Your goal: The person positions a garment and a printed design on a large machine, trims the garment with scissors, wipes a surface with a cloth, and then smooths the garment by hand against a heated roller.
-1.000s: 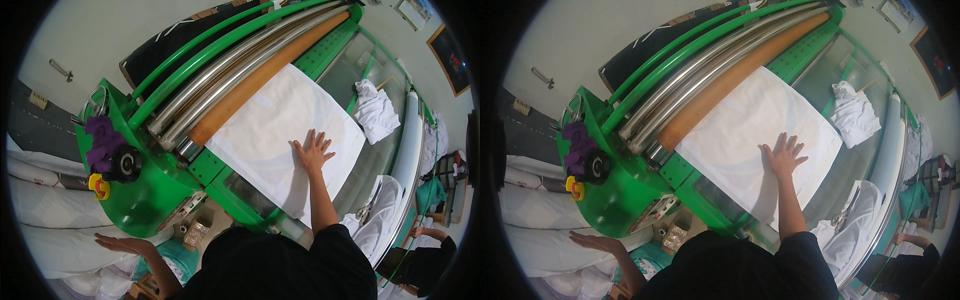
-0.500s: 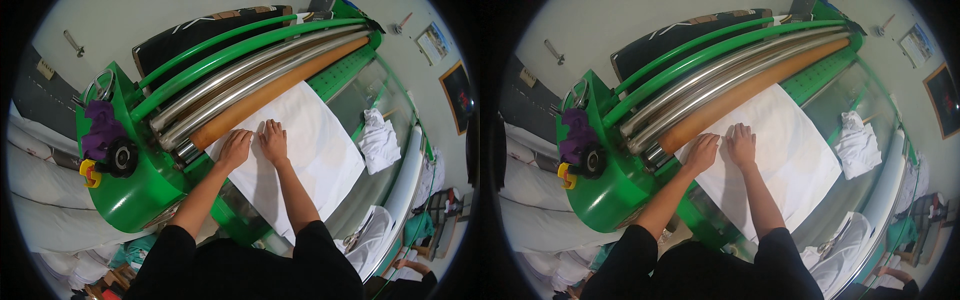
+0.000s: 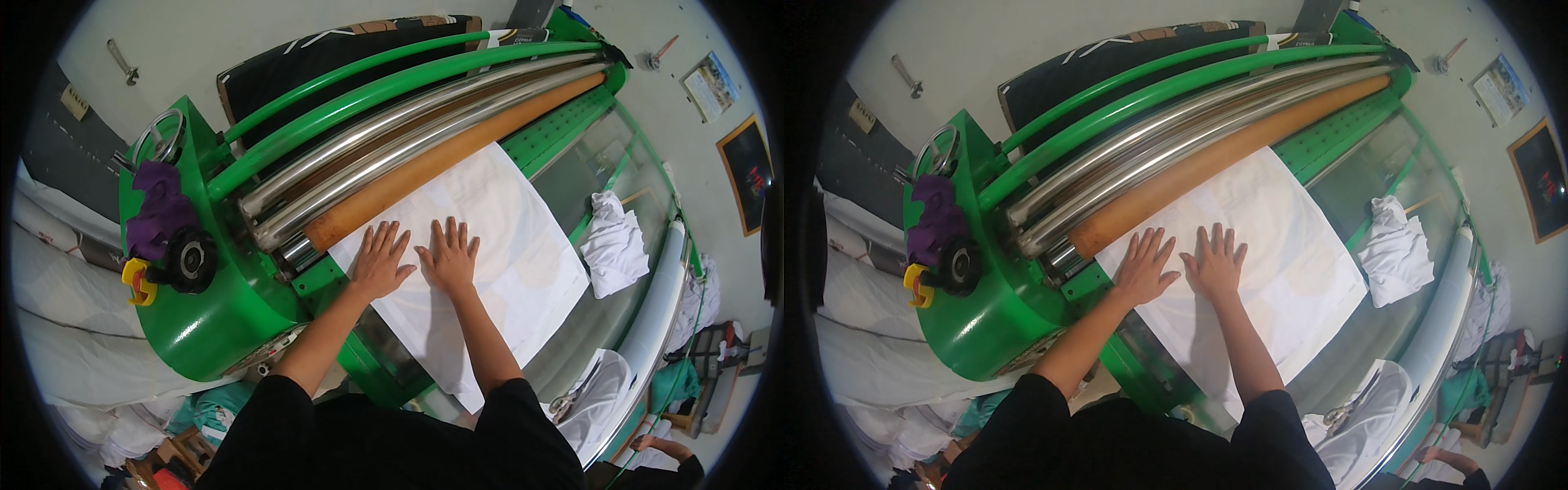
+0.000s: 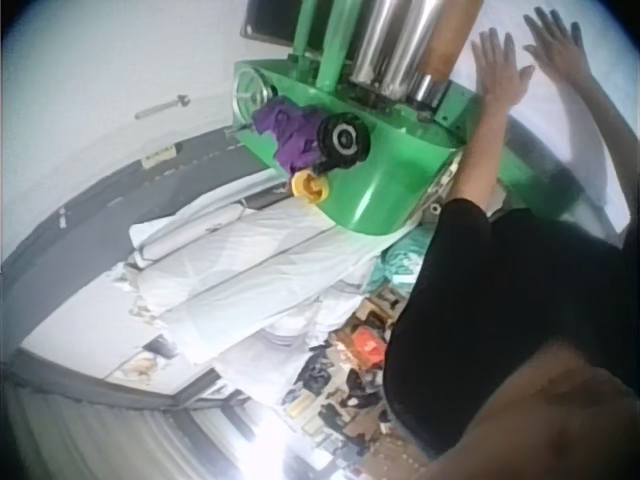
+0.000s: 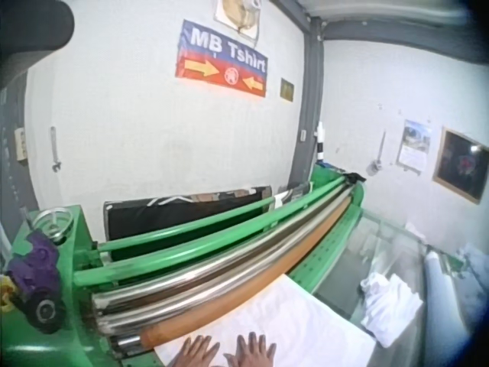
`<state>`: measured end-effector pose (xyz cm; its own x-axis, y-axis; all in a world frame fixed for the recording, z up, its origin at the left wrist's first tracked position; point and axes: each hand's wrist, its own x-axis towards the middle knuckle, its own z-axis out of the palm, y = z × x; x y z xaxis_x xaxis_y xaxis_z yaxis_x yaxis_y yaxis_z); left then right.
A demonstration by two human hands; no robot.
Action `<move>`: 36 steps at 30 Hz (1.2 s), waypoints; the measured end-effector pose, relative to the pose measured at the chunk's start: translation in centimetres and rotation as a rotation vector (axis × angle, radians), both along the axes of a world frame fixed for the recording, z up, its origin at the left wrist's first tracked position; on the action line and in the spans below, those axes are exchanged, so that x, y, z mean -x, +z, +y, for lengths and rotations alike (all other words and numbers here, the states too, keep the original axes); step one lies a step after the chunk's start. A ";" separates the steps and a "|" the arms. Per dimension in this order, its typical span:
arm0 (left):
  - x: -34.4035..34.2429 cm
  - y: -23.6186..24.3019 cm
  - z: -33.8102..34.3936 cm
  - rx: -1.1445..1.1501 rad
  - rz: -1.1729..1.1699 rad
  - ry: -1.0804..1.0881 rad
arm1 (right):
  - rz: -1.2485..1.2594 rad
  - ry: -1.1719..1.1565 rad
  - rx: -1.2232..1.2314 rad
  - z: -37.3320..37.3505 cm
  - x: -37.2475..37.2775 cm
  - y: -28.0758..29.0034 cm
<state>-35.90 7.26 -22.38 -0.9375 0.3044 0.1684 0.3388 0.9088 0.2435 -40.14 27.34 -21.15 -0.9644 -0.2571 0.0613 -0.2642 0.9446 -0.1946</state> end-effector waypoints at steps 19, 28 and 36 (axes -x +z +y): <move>5.0 -0.4 3.4 0.021 -0.003 0.020 | 0.089 0.083 0.082 0.9 11.5 0.0; -1.0 1.0 6.7 0.080 -0.084 -0.101 | 0.013 -0.063 0.074 6.7 7.6 -0.5; -0.2 1.2 7.3 -0.063 -0.055 -0.164 | 0.173 -0.173 0.077 6.5 11.6 -0.6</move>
